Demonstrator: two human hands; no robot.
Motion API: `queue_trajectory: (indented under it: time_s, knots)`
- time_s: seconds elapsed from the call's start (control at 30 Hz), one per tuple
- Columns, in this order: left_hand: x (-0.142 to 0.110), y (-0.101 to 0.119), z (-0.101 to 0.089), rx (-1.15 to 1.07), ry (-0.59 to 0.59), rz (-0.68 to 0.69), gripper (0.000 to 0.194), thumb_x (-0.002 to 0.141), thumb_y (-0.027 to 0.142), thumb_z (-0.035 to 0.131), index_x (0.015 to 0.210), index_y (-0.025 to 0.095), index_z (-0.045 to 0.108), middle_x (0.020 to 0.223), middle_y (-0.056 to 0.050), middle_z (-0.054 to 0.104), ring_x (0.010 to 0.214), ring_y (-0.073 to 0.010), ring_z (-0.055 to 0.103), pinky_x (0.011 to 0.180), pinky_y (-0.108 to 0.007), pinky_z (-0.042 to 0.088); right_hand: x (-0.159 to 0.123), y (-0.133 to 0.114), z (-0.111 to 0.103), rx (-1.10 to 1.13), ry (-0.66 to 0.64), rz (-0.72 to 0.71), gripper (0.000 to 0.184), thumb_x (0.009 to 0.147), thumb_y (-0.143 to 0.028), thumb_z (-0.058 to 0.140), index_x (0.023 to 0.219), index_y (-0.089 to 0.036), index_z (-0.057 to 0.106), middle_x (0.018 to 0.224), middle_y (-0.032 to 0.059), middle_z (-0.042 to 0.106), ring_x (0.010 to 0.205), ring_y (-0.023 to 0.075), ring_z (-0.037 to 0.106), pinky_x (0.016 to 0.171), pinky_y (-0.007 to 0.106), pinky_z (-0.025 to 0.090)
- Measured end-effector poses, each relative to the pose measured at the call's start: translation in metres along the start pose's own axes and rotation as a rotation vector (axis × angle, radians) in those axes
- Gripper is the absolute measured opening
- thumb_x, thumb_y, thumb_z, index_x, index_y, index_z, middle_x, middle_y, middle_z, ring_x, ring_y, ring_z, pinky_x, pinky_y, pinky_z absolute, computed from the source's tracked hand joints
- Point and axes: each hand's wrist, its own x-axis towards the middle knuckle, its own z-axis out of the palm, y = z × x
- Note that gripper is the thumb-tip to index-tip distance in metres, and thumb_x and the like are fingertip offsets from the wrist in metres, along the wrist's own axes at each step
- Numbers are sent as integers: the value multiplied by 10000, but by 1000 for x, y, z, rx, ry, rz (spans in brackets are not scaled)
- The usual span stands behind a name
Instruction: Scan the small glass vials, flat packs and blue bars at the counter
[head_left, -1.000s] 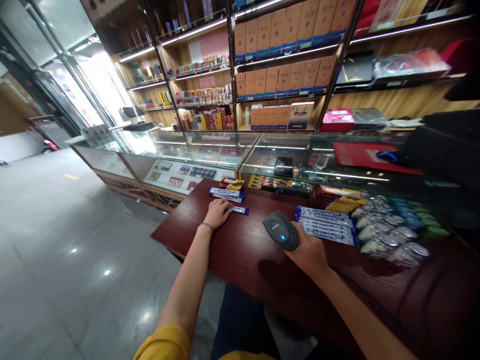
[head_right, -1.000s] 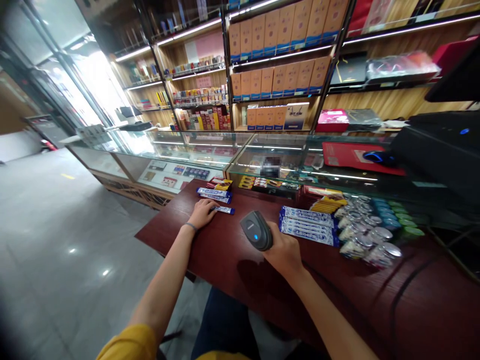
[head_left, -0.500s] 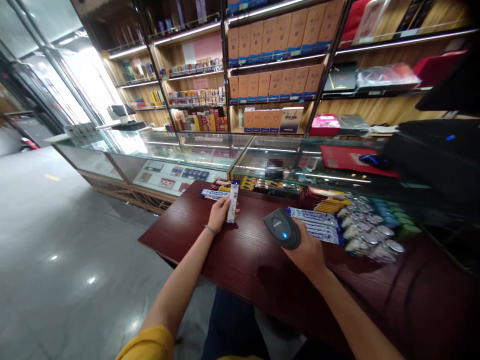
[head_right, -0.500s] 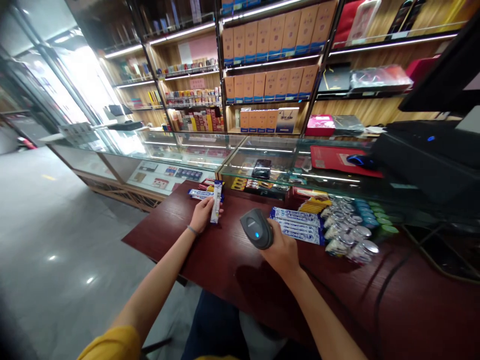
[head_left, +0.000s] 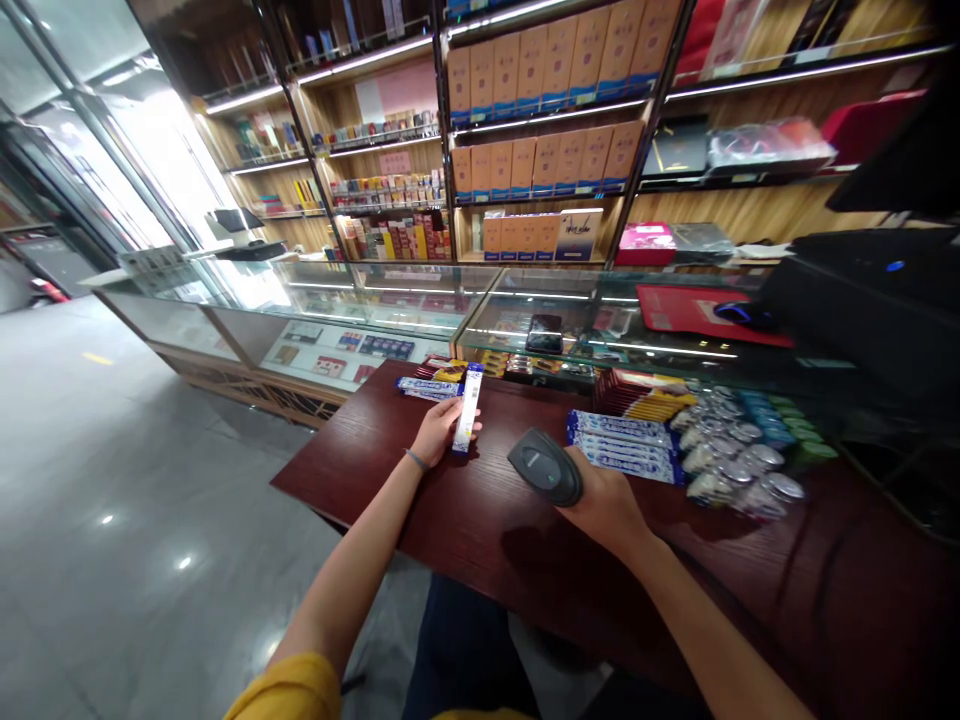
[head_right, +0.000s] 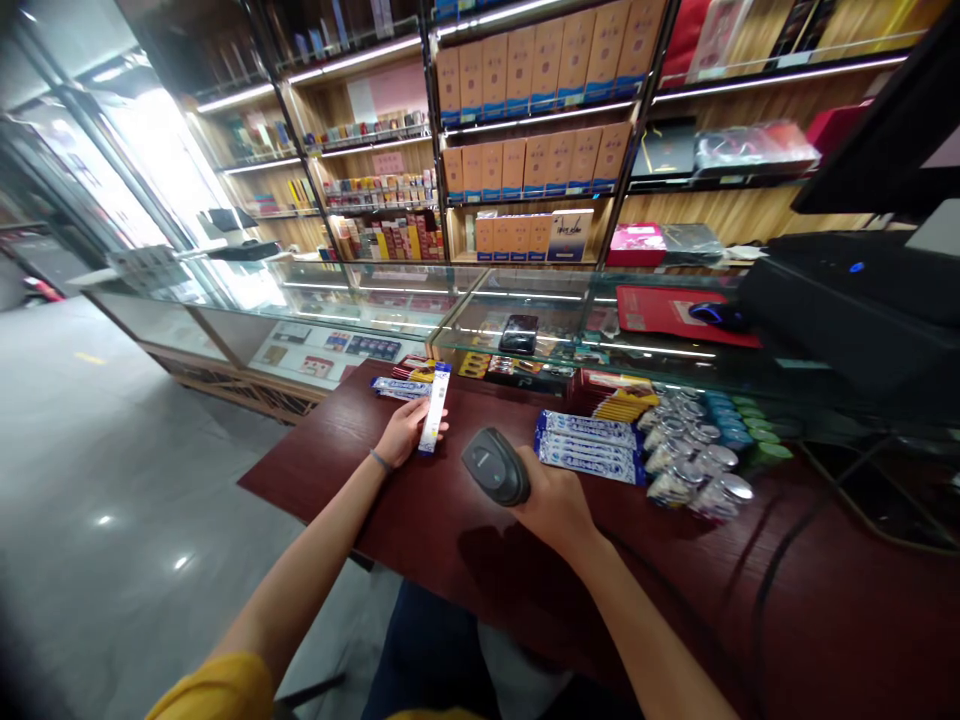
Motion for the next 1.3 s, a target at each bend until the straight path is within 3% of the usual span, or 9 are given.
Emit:
queue_trajectory:
  time_s: [0.27, 0.5, 0.67, 0.83, 1.0, 1.17, 1.3]
  knots:
    - [-4, 4, -1, -58, -73, 29, 469, 821, 410, 768, 1191, 162, 619, 1106, -138, 746, 938, -254, 749, 769, -384, 634, 0, 3, -3, -16, 46, 71, 320, 792, -298, 596, 1108, -260, 566, 765, 4, 749, 627, 235, 728, 542, 278, 454]
    - [8, 2, 9, 86, -134, 149, 591, 774, 460, 801, 1275, 189, 642, 1232, -130, 720, 1046, -235, 714, 941, -379, 561, 2, 19, -26, -54, 216, 316, 375, 772, -431, 658, 1106, -275, 591, 701, 3, 740, 620, 271, 729, 539, 299, 466]
    - [22, 1, 50, 346, -233, 306, 533, 797, 454, 768, 1256, 199, 678, 1279, -102, 706, 1199, -255, 649, 1085, -409, 470, 0, 40, -53, -35, 323, 414, 412, 771, -440, 656, 1131, -251, 586, 808, 42, 763, 730, 283, 744, 611, 323, 517]
    - [30, -16, 107, 598, -299, 418, 379, 839, 282, 705, 1212, 216, 703, 1233, -86, 725, 1152, -259, 670, 1073, -428, 487, -6, 58, -74, -11, 471, 508, 516, 736, -445, 694, 1190, -222, 591, 859, 87, 764, 810, 311, 745, 662, 366, 557]
    - [30, -37, 155, 926, -349, 622, 346, 832, 157, 675, 1166, 232, 727, 1185, -86, 736, 1113, -280, 674, 1045, -445, 502, -12, 74, -88, 55, 605, 537, 545, 758, -456, 690, 1224, -191, 590, 967, 120, 768, 940, 307, 735, 772, 397, 582]
    - [28, -60, 192, 1151, -446, 757, 333, 823, 103, 650, 1137, 186, 728, 1133, -133, 736, 1066, -319, 669, 994, -477, 512, -19, 92, -97, 125, 716, 591, 545, 744, -452, 724, 1197, -167, 619, 1005, 147, 766, 923, 306, 740, 801, 407, 584]
    - [25, -71, 212, 1277, -477, 823, 322, 834, 100, 644, 1128, 203, 727, 1098, -129, 736, 1036, -304, 672, 959, -445, 516, -23, 99, -103, 217, 766, 661, 487, 752, -455, 730, 1126, -152, 653, 866, 141, 765, 783, 300, 746, 681, 386, 591]
